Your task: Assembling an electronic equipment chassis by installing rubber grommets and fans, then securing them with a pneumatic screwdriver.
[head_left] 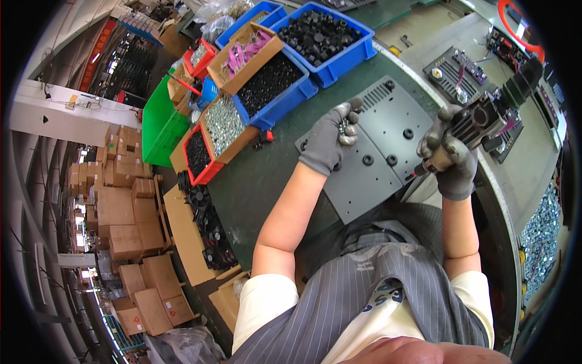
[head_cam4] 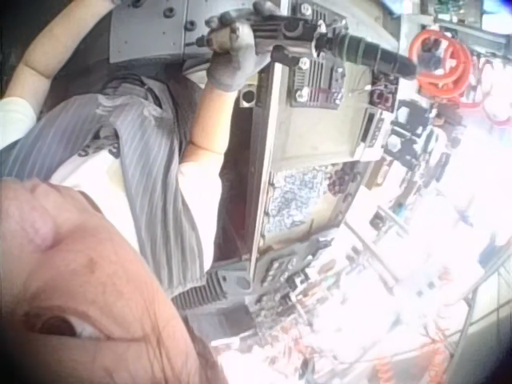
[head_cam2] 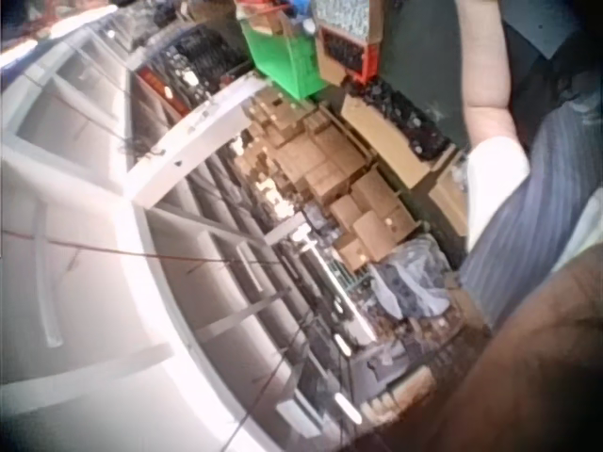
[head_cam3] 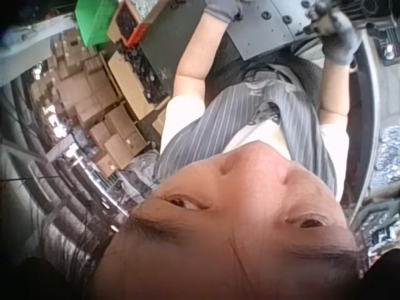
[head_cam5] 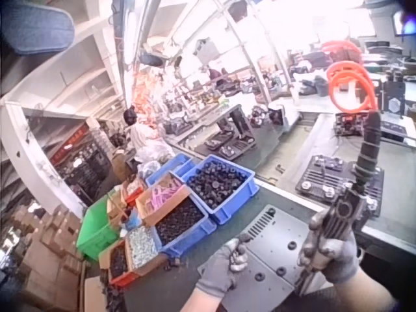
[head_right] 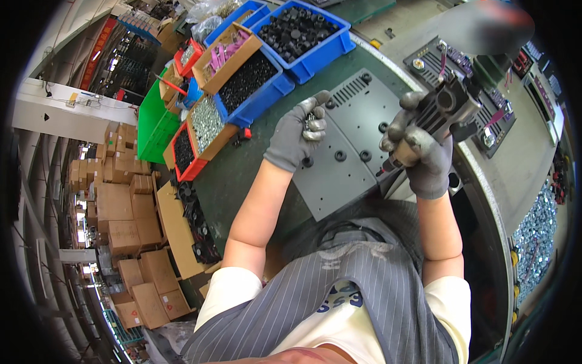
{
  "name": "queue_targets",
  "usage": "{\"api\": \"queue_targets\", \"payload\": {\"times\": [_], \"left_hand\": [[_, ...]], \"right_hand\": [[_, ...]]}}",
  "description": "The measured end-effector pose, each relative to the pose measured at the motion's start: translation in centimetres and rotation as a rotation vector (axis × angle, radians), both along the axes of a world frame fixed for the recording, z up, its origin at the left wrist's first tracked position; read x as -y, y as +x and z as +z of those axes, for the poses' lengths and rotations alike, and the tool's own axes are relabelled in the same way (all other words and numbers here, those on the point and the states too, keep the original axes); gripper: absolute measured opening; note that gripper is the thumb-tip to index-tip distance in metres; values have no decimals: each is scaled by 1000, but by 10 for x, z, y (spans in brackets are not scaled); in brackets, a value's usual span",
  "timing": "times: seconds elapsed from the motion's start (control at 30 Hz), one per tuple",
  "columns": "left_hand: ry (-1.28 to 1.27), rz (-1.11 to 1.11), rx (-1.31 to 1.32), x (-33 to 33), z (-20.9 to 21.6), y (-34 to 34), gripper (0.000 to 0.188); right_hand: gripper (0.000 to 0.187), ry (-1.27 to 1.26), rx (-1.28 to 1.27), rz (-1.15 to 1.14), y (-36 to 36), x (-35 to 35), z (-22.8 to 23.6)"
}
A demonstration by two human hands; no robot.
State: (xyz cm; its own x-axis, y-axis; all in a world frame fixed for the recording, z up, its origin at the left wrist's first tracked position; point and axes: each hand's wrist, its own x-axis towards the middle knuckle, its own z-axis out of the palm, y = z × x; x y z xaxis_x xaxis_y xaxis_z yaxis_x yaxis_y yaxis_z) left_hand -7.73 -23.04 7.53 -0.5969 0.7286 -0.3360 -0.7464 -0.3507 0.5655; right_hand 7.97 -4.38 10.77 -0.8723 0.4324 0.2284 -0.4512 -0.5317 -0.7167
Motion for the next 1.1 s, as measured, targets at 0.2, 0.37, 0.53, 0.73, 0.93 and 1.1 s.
{"api": "queue_targets", "payload": {"times": [0.2, 0.37, 0.53, 0.73, 0.93, 1.1], "left_hand": [[-23, 132, -57, 45, -5, 51, 33], [98, 140, -65, 60, -14, 55, 35], [21, 129, -136, 57, -13, 81, 36], [313, 145, 219, 61, -27, 92, 37], [437, 116, 207, 70, -30, 88, 32], [370, 132, 319, 64, -29, 95, 31]], "right_hand": [[40, -1, -4, 61, 11, 9, -10], [65, 203, -203, 120, 0, 14, -3], [61, 226, -249, 170, -2, 19, -1], [60, 227, -331, 246, -3, 27, 3], [57, 212, -387, 295, -16, 33, 4], [55, 217, -335, 221, -15, 37, 11]]}}
